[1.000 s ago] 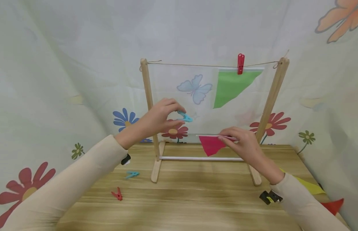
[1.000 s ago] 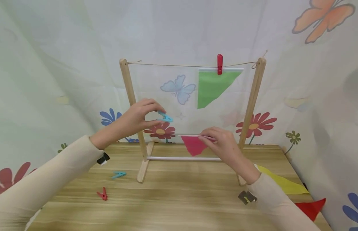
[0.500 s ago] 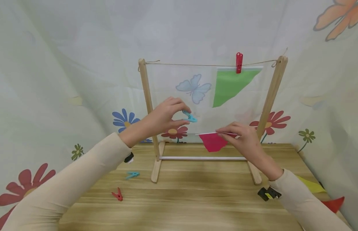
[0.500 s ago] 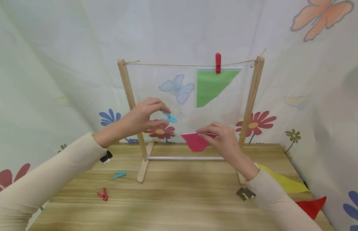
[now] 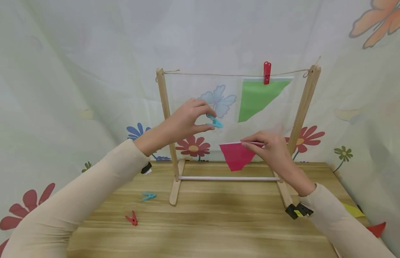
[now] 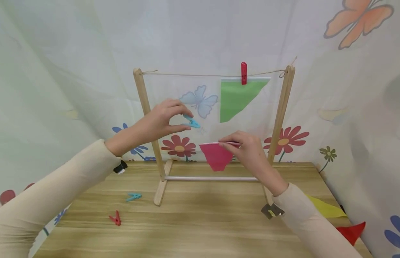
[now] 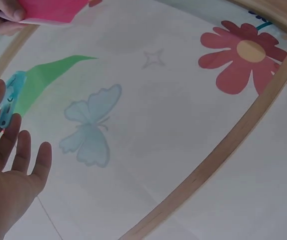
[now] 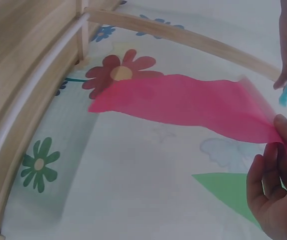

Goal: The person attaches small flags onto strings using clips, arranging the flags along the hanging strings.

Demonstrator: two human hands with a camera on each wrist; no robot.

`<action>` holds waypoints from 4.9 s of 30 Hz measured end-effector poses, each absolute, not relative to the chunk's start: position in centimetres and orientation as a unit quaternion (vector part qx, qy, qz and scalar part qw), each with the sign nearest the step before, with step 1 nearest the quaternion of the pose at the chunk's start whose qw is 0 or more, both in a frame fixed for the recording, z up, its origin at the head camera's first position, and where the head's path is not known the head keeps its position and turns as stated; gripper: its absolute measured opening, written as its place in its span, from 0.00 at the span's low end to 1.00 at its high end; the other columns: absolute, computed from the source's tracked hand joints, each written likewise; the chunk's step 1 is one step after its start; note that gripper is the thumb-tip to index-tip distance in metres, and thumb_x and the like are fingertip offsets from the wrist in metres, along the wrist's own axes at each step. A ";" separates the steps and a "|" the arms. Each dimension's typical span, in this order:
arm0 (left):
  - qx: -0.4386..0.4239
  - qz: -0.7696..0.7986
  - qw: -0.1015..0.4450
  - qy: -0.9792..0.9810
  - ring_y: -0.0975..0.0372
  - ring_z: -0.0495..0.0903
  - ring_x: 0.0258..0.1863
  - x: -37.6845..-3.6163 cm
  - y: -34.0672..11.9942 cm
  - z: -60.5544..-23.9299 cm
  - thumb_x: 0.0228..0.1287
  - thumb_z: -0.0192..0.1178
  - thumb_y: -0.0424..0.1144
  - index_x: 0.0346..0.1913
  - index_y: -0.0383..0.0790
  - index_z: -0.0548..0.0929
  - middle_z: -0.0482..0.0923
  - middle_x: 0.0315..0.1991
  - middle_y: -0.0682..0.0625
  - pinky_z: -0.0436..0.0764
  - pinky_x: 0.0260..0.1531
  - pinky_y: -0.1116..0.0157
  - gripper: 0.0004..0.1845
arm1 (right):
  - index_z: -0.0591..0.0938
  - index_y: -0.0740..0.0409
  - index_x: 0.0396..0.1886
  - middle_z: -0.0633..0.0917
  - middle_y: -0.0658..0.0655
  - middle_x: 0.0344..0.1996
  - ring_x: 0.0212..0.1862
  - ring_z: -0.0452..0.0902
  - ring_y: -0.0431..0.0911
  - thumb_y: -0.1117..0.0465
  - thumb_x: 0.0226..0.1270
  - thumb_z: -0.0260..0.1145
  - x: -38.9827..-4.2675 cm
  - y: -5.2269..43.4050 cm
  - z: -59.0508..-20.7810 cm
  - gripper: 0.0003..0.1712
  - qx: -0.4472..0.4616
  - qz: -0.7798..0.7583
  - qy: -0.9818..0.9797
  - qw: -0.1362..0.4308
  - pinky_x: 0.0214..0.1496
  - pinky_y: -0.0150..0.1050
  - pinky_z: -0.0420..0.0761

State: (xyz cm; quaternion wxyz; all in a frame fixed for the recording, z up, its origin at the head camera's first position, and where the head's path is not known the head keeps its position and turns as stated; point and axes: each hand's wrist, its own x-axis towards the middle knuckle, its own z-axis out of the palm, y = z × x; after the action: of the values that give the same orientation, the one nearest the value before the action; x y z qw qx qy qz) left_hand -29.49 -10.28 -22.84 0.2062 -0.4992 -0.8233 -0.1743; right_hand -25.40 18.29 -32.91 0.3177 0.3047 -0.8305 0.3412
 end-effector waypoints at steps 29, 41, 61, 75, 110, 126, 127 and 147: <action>-0.478 -0.143 0.143 -0.855 0.54 0.78 0.50 -30.6 -8.7 -17.8 0.63 0.73 0.40 0.52 0.35 0.85 0.82 0.48 0.45 0.75 0.57 0.58 0.18 | 0.92 0.54 0.45 0.91 0.54 0.38 0.34 0.82 0.34 0.58 0.64 0.75 -27.2 19.4 -27.8 0.11 0.202 0.442 -0.833 0.264 0.37 0.24 0.79; -0.470 -0.038 0.160 -0.867 0.54 0.75 0.52 -31.1 -6.5 -15.4 0.63 0.72 0.42 0.50 0.38 0.89 0.83 0.46 0.47 0.76 0.55 0.58 0.16 | 0.92 0.52 0.46 0.91 0.53 0.39 0.38 0.84 0.33 0.53 0.66 0.74 -28.5 19.0 -26.8 0.13 0.201 0.447 -0.829 0.270 0.39 0.25 0.80; -0.403 -0.039 0.206 -0.891 0.55 0.74 0.52 -32.7 -5.4 -11.6 0.67 0.69 0.43 0.51 0.38 0.89 0.84 0.47 0.47 0.77 0.55 0.58 0.15 | 0.91 0.54 0.49 0.91 0.49 0.37 0.39 0.82 0.40 0.48 0.64 0.75 -31.3 19.6 -24.7 0.19 0.155 0.480 -0.813 0.290 0.41 0.26 0.79; -0.407 -0.090 0.218 -0.882 0.54 0.70 0.50 -34.3 -5.3 -11.0 0.67 0.68 0.38 0.48 0.31 0.88 0.82 0.45 0.43 0.75 0.50 0.63 0.13 | 0.90 0.56 0.50 0.89 0.45 0.35 0.40 0.82 0.41 0.49 0.65 0.74 -31.9 19.5 -23.6 0.19 0.142 0.510 -0.797 0.291 0.42 0.25 0.80; -0.403 0.025 0.155 -0.902 0.55 0.70 0.52 -34.0 -1.8 -10.0 0.68 0.67 0.38 0.48 0.35 0.88 0.84 0.47 0.46 0.77 0.51 0.66 0.11 | 0.91 0.51 0.48 0.90 0.51 0.39 0.34 0.84 0.42 0.50 0.64 0.74 -33.3 17.6 -23.1 0.16 0.153 0.559 -0.741 0.338 0.37 0.27 0.82; -0.411 0.052 0.139 -0.899 0.52 0.69 0.56 -34.1 -0.9 -10.3 0.69 0.66 0.39 0.57 0.37 0.86 0.81 0.53 0.44 0.75 0.56 0.65 0.17 | 0.91 0.54 0.49 0.85 0.53 0.32 0.22 0.74 0.42 0.51 0.62 0.75 -33.2 17.7 -22.9 0.18 0.150 0.621 -0.719 0.275 0.28 0.29 0.76; -0.410 0.050 0.138 -0.900 0.52 0.69 0.57 -34.2 -0.9 -10.3 0.70 0.66 0.40 0.58 0.38 0.86 0.80 0.53 0.44 0.75 0.56 0.65 0.17 | 0.91 0.54 0.49 0.85 0.53 0.32 0.23 0.74 0.43 0.51 0.62 0.75 -33.2 17.6 -22.8 0.18 0.149 0.620 -0.719 0.277 0.28 0.29 0.75; -0.415 0.016 0.150 -0.897 0.53 0.68 0.63 -34.5 -1.1 -11.3 0.72 0.63 0.44 0.67 0.41 0.79 0.78 0.61 0.47 0.73 0.62 0.65 0.23 | 0.88 0.54 0.54 0.88 0.56 0.34 0.28 0.83 0.48 0.48 0.68 0.70 -32.1 18.1 -23.6 0.21 0.148 0.535 -0.778 0.294 0.29 0.28 0.80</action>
State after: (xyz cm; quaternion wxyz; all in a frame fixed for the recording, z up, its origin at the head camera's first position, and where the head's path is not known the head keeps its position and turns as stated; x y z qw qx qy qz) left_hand -34.47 -1.15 -11.32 0.1505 -0.4154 -0.8969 0.0163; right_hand -32.12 18.14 -23.56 0.2936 0.1479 -0.7779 0.5355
